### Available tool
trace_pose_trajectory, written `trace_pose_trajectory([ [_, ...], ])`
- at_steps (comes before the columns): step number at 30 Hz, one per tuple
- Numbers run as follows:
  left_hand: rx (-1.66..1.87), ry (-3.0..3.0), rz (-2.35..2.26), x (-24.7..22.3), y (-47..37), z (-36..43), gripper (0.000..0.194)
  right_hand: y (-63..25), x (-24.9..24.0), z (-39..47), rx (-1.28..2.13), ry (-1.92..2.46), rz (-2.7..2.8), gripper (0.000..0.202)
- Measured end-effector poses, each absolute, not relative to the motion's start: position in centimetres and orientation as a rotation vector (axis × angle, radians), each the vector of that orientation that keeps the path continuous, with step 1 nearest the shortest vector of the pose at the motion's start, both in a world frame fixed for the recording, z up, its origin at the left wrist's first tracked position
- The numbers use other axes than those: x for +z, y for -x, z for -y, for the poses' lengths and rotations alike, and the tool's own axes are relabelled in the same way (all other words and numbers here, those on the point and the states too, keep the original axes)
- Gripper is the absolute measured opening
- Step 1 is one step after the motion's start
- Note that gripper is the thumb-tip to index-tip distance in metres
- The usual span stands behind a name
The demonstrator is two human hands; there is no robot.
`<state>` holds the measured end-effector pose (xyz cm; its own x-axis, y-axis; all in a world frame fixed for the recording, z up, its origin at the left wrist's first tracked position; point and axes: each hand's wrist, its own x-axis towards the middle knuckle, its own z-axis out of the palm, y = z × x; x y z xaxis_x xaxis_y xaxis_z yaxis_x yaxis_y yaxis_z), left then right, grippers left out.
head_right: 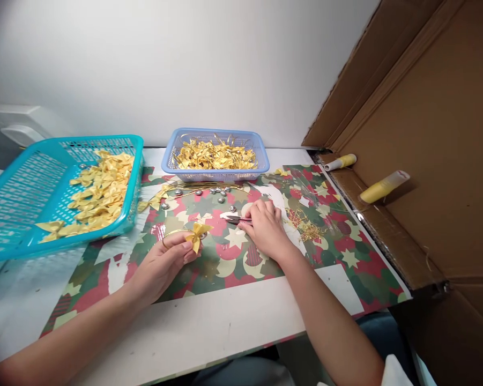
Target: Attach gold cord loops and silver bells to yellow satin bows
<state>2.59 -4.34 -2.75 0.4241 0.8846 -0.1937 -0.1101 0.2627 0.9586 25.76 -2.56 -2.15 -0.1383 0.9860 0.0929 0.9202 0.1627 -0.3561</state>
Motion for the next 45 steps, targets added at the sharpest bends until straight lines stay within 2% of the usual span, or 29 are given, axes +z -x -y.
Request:
trace_pose_trajectory([
  [5, 0.774, -1.106, -0.952, -2.5, -2.7, 4.6, 0.026, -25.2, -1.9, 2.6, 0.395, 1.687, 1.745, 0.027],
  [9, 0.771, -1.206, -1.024, -2.0, -3.1, 4.7, 0.028, -23.5, -1.1, 3.9, 1.082, 1.28, 1.294, 0.034],
  [12, 0.736, -1.343, -1.007, -1.8, -3.3, 4.9, 0.029, -22.1, -1.1, 5.0, 1.352, 1.145, 1.331, 0.037],
  [17, 0.684, -1.431, -0.913, -1.7, -3.2, 5.1, 0.024, -21.2, -1.6, 5.5, 1.244, 1.281, 1.328, 0.024],
  [20, 0.753, -1.231, -0.829, -1.4, -3.0, 4.8, 0.038, -21.2, -1.6, 5.6, 1.106, 1.324, 1.377, 0.024],
  [25, 0.651, -1.168, -0.928, -0.7, -3.3, 4.5, 0.028, -20.8, -1.4, 5.8, 1.055, 1.331, 1.449, 0.039],
  [31, 0.642, -1.149, -0.96, -0.7, -3.4, 4.6, 0.021, -20.9, -1.7, 5.5, 1.179, 1.311, 1.436, 0.025],
  [35, 0.68, -1.119, -1.002, -0.6, -3.3, 4.5, 0.021, -21.8, -1.3, 5.6, 1.111, 1.248, 1.397, 0.031],
  [38, 0.741, -1.103, -1.058, -0.6, -3.3, 4.5, 0.021, -22.5, -0.9, 5.9, 0.988, 1.217, 1.542, 0.026],
  [45, 0.826, -1.059, -1.101, -1.0, -3.4, 4.7, 0.02, -22.1, -0.6, 6.1, 0.973, 1.328, 1.996, 0.024],
])
